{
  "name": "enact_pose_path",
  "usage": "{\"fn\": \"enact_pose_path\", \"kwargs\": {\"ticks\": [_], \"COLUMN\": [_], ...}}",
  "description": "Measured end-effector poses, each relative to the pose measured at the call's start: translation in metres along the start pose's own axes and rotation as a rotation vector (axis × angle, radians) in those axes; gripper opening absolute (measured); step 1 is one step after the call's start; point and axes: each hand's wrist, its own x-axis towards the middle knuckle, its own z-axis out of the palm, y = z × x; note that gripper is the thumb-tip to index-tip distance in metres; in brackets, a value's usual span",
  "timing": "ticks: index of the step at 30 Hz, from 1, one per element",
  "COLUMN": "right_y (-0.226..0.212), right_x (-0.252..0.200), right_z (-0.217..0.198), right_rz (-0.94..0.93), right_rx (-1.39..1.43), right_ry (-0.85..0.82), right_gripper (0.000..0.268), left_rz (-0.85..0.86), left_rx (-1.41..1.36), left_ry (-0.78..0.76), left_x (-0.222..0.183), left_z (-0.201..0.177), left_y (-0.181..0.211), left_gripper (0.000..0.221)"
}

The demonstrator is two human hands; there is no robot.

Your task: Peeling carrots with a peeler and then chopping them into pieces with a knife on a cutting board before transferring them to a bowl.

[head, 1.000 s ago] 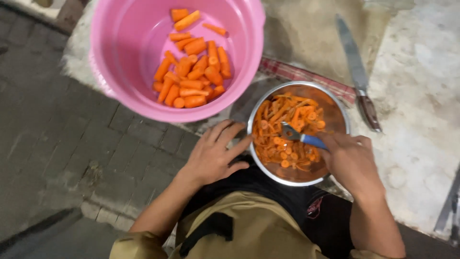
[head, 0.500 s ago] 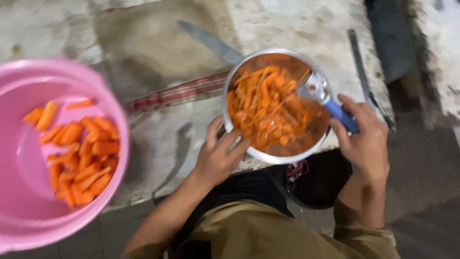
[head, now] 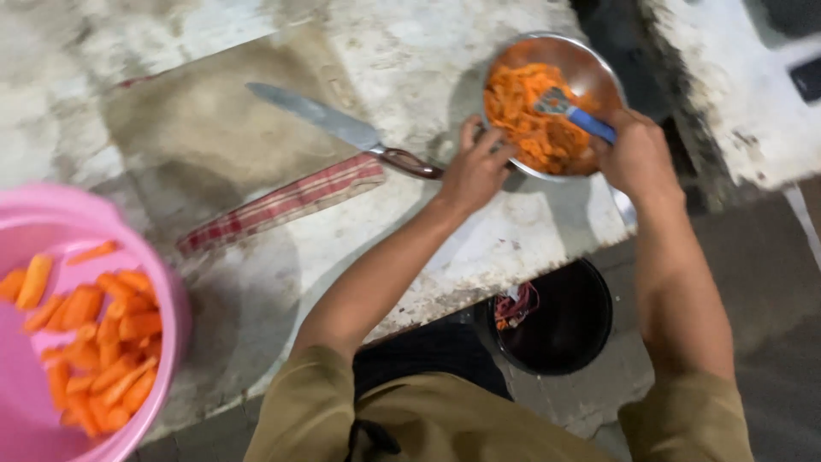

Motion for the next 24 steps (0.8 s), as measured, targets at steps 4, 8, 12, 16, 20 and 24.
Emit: {"fn": "enact_pose_path", "kwargs": {"ticks": [4, 8, 12, 16, 20, 24], "right_y": [0.006, -0.005, -0.047, -0.149, -0.22, -0.233], "right_x": [0.012, -0.001, -0.024, -0.021, 0.006, 0.028], "right_z": [0.008, -0.004, -0.007, 0.052, 0.087, 0.101], "right_rz": [0.007, 0.035, -0.314, -0.347, -0.43, -0.251], "right_rx": [-0.113, -0.108, 0.187, 0.637, 0.22, 0.177], "right_ry": [-0.083, -0.044, 0.273, 0.018, -0.07, -0.313], "right_gripper": [0.04, 0.042, 0.025, 0.033, 0.051, 0.055], "left_rz": [-0.16, -0.393, -0.743, -1.018, -0.747, -0.727], "left_rx": [-0.005, 0.155, 0.712, 0.558, 0.656, 0.53], "left_ry": [-0.192, -0.155, -0.362, -0.533, -0.289, -0.136], "left_x": [0.0, -0.037, -0.082, -0.075, -0.107, -0.114], "left_z": [-0.062, -0.149, -0.238, -0.266, -0.258, -0.266], "left_y": [0.011, -0.031, -0.063, -0.052, -0.068, -0.092], "left_gripper": [0.057, 0.051, 0.095, 0.104, 0.09, 0.076]}}
